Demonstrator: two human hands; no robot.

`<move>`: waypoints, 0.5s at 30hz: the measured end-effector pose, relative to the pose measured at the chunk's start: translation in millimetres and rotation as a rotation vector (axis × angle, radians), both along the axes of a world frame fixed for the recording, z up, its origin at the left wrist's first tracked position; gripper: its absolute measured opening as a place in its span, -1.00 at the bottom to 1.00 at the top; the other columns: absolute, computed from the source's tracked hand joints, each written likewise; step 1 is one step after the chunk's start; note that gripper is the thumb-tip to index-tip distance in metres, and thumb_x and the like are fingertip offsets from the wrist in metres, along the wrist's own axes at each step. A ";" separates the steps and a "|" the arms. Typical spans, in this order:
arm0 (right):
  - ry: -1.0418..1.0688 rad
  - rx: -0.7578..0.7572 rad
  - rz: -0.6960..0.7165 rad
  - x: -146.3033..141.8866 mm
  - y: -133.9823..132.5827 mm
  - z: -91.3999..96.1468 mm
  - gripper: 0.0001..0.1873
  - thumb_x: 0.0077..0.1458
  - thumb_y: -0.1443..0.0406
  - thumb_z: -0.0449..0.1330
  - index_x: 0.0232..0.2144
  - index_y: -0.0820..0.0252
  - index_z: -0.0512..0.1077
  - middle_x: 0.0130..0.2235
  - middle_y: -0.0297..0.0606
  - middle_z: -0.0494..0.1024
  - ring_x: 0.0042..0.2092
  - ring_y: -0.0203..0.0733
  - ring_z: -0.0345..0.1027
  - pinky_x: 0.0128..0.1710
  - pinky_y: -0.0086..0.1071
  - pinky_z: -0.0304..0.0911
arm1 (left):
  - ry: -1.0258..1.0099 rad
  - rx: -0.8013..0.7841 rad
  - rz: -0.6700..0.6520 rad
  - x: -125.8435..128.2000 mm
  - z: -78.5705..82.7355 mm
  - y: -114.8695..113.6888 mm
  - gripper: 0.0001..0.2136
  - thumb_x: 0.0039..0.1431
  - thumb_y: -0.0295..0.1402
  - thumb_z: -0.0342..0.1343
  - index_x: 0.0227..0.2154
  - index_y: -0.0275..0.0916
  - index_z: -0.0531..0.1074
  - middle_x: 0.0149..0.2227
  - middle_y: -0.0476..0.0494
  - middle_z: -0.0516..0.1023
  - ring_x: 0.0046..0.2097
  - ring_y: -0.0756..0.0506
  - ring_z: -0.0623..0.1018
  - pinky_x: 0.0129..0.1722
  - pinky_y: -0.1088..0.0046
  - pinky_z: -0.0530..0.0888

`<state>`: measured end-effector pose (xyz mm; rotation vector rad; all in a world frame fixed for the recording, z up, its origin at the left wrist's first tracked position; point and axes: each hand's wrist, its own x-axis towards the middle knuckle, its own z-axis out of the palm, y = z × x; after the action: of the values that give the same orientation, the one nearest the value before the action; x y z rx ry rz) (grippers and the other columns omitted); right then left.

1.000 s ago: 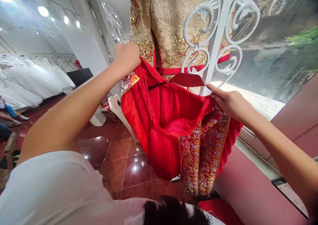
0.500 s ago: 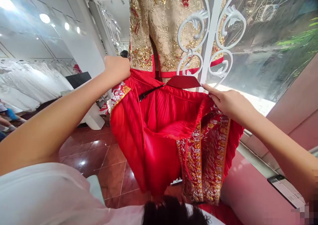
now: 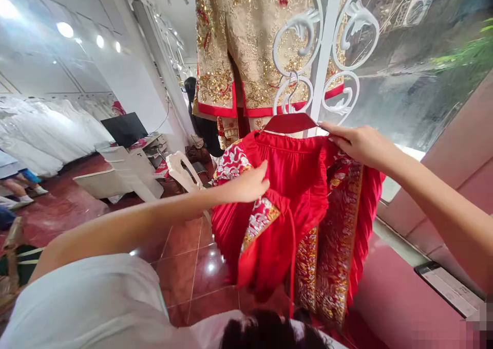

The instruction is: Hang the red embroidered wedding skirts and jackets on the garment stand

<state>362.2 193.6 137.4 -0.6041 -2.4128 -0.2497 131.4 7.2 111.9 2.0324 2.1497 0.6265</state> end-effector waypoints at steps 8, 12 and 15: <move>0.054 -0.146 0.248 -9.7 43.2 -11.0 -0.46 0.18 0.14 -0.01 0.17 0.16 0.29 -0.33 -0.30 0.59 -0.40 -0.25 0.40 -0.30 -0.40 0.33 | -0.043 0.624 0.099 -88.7 -7.1 7.5 -0.73 0.15 -0.29 -0.05 -0.22 -0.29 0.49 -0.24 -0.19 0.54 -0.24 -0.07 0.52 -0.17 0.38 0.44; 0.065 -0.186 0.284 -16.0 49.4 -17.5 -0.45 0.18 0.16 -0.01 0.18 0.24 0.27 -0.09 -0.10 0.56 -0.15 -0.09 0.46 -0.16 -0.31 0.34 | -0.158 0.646 0.079 -123.7 -10.1 12.2 -0.64 0.07 -0.15 0.06 -0.16 -0.27 0.45 -0.11 -0.21 0.53 -0.07 -0.16 0.48 -0.04 0.28 0.40; 0.077 -0.179 0.264 -16.8 50.1 -20.0 -0.46 0.18 0.19 0.00 0.18 0.24 0.27 -0.02 -0.08 0.51 -0.13 -0.12 0.45 -0.13 -0.32 0.32 | -0.451 0.413 0.065 -133.8 -19.4 17.5 -0.52 0.08 0.00 -0.01 -0.17 -0.34 0.44 -0.23 -0.22 0.57 -0.25 -0.15 0.52 -0.23 0.32 0.46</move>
<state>345.4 243.7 117.4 -0.3583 -2.4228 0.1001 -2.3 24.7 92.5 1.7533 1.9336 1.4801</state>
